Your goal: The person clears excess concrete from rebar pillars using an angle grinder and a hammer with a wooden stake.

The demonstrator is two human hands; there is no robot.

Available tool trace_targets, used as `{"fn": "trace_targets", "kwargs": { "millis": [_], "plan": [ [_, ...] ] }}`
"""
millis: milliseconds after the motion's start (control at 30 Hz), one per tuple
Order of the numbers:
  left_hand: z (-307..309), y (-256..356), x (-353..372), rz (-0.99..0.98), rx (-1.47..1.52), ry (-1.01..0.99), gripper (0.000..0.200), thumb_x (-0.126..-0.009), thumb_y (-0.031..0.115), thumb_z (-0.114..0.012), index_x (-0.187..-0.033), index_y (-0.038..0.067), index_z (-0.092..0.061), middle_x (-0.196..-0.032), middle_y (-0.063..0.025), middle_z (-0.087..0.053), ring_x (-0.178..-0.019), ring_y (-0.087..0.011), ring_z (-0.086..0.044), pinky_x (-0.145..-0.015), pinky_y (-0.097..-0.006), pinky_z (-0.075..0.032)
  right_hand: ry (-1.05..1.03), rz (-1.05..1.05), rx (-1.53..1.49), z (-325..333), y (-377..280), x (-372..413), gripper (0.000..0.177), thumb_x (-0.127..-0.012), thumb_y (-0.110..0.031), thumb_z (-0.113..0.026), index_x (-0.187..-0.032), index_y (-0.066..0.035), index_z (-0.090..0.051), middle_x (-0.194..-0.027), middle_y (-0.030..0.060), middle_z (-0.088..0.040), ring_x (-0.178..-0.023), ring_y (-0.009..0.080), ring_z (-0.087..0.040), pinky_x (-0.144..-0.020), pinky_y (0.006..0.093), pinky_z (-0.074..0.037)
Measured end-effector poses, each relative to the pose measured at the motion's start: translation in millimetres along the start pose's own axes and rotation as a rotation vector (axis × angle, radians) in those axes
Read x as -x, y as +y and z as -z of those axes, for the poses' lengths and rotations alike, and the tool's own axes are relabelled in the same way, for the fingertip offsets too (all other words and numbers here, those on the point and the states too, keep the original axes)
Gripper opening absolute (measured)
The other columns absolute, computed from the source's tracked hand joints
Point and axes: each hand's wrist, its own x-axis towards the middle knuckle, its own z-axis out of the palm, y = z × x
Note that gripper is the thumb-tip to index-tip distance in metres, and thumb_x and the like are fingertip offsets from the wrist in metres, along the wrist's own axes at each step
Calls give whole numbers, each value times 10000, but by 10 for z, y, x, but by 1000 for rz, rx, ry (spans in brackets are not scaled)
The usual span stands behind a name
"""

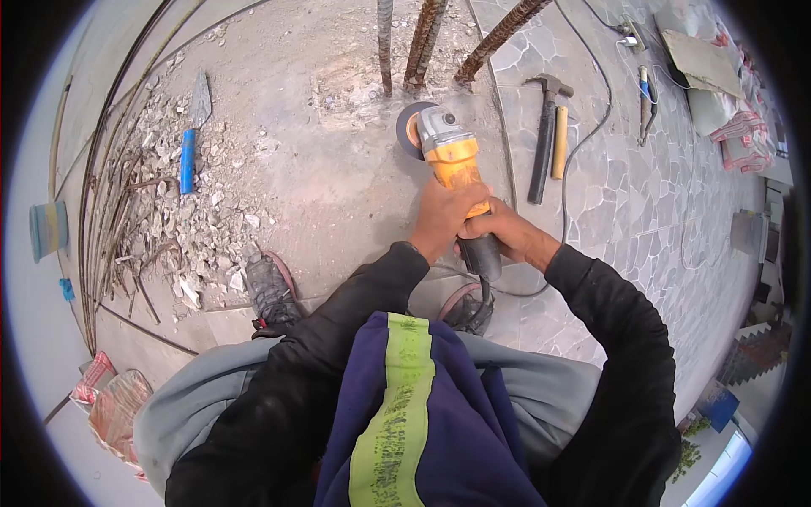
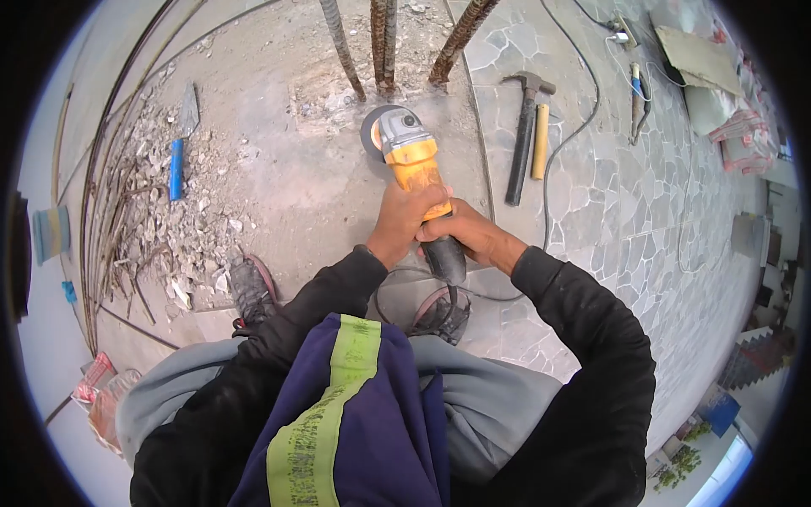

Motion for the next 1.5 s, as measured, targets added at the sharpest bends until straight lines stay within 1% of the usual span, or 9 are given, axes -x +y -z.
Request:
{"fn": "trace_targets", "kwargs": {
  "millis": [133, 300, 400, 633, 800, 967, 1133, 1233, 1500],
  "plan": [
    [-214, 86, -4, -36, -142, -230, 285, -922, 242, -701, -1066, 26, -584, -897, -31, -641, -757, -109, -627, -650, -284, -516, 20, 109, -114, 73, 67, 298, 358, -780, -108, -653, -1115, 8, -604, -910, 103, -666, -753, 212, -690, -736, 338, -593],
    [-348, 118, 261, -303, -401, -284, 867, -921, 408, -732, -1538, -14, -292, -1443, -220, -356, -1299, -321, -499, -1058, -388, -465, 274, 320, -330, 192, -164, 508, 336, -814, -175, -635, -1085, 17, -583, -901, 113, -653, -750, 218, -672, -713, 374, -595],
    [-520, 198, 461, -687, -781, -294, 875, -864, 349, -796, -1534, 31, -331, -1465, -210, -327, -1284, -346, -509, -1051, -408, -475, 386, 394, -448, 295, -389, 561, 332, -821, -203, -649, -1070, 7, -585, -904, 100, -646, -766, 210, -659, -720, 365, -587],
    [-646, 228, 469, -719, -798, -173, 585, -772, 208, -845, -1285, 14, -643, -1281, -159, -565, -1191, -300, -602, -983, -363, -523, 487, 438, -391, 301, -435, 685, 319, -819, -233, -668, -1033, -5, -601, -914, 83, -646, -773, 194, -652, -710, 337, -563],
    [-623, 247, 469, -679, -779, -270, 777, -802, 244, -836, -1451, 19, -471, -1329, -182, -526, -1269, -314, -549, -997, -369, -508, 532, 454, -393, 344, -446, 686, 311, -815, -237, -676, -1016, -11, -608, -882, 87, -653, -749, 199, -654, -696, 340, -564],
    [-553, 234, 277, -30, -86, -366, 985, -906, 501, -738, -1550, -62, -250, -1473, -264, -431, -1304, -275, -496, -1066, -416, -420, 790, 589, 274, 333, -474, 769, 368, -770, -228, -717, -1027, 14, -612, -855, 97, -677, -740, 201, -669, -686, 365, -556],
    [-681, 481, 102, -99, -164, -284, 896, -897, 472, -760, -1485, -75, -363, -1275, -185, -615, -1181, -219, -591, -1004, -346, -459, 1067, 622, 1043, 70, -364, 779, 594, -724, -339, -810, -1141, 1, -558, -904, 184, -692, -816, 364, -691, -732, 455, -540],
    [-765, 467, 107, -157, -93, -110, 476, -856, 224, -835, -1202, 5, -593, -1089, -77, -670, -987, -136, -662, -856, -286, -531, 973, 661, 1039, 5, -199, 750, 681, -694, -373, -856, -1174, -13, -533, -977, 229, -680, -890, 409, -675, -772, 453, -534],
    [-622, 441, 99, -228, -446, -337, 441, -896, 271, -776, -1195, -20, -631, -1077, -80, -688, -973, -175, -670, -858, -300, -531, 389, 441, 441, 190, -93, 882, 491, -678, -208, -859, -1049, 20, -634, -943, 57, -681, -830, 159, -631, -758, 306, -509]
  ]
}}
